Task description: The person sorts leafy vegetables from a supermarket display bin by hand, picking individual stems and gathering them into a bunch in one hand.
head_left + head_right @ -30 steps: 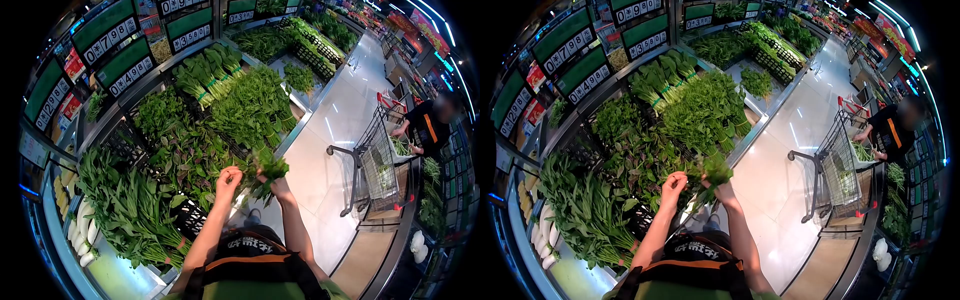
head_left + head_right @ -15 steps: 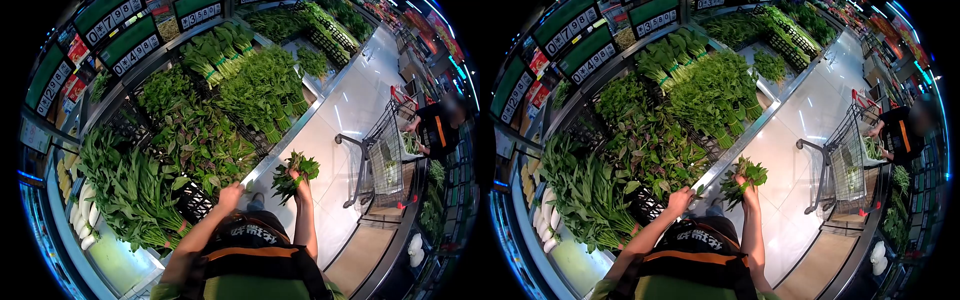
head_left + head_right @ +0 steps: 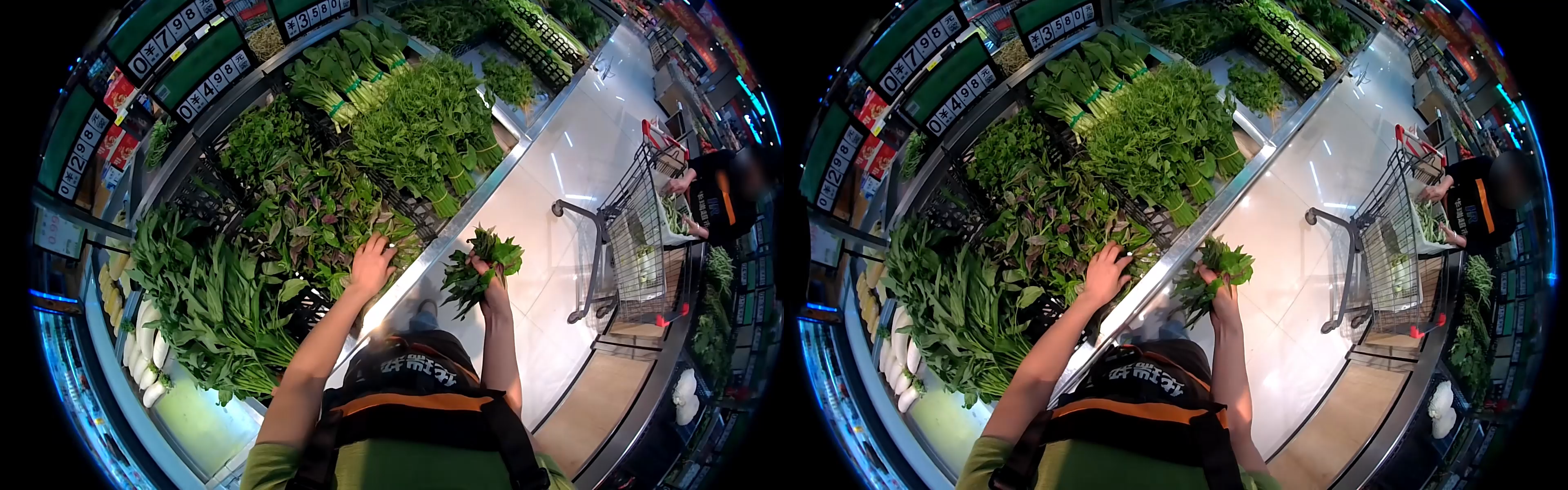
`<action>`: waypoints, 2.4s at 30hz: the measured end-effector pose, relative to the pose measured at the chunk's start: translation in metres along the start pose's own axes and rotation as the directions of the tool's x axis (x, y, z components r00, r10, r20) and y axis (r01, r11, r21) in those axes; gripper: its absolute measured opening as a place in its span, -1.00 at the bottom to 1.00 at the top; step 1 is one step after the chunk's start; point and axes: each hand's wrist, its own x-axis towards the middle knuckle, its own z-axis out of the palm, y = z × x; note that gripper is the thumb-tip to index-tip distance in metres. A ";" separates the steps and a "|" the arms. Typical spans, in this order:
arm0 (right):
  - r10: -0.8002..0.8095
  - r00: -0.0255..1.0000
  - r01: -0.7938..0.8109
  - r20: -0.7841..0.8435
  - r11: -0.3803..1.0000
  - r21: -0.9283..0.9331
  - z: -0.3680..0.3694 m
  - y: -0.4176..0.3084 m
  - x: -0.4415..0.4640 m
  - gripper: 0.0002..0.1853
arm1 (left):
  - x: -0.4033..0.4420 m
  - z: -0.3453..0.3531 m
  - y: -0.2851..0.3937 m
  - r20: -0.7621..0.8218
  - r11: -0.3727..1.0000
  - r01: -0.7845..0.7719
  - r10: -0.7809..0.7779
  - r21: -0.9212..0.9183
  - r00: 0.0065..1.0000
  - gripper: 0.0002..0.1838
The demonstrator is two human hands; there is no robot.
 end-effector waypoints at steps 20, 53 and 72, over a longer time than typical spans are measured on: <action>0.111 0.994 -0.111 -0.016 0.994 -0.022 0.003 0.005 0.013 -0.83 | 0.027 -0.091 -0.074 0.420 -0.012 0.491 -0.538 -0.871 0.731 -0.83; 0.099 0.994 -0.099 0.049 0.995 -0.020 0.000 0.016 0.011 -0.74 | 0.014 0.031 -0.009 0.195 0.975 0.100 -0.060 -0.201 0.979 -0.59; 0.119 0.992 -0.120 -0.037 0.992 -0.042 -0.014 0.015 -0.001 -0.73 | 0.052 0.029 -0.019 -0.079 0.721 0.484 -0.593 -0.495 0.802 -0.78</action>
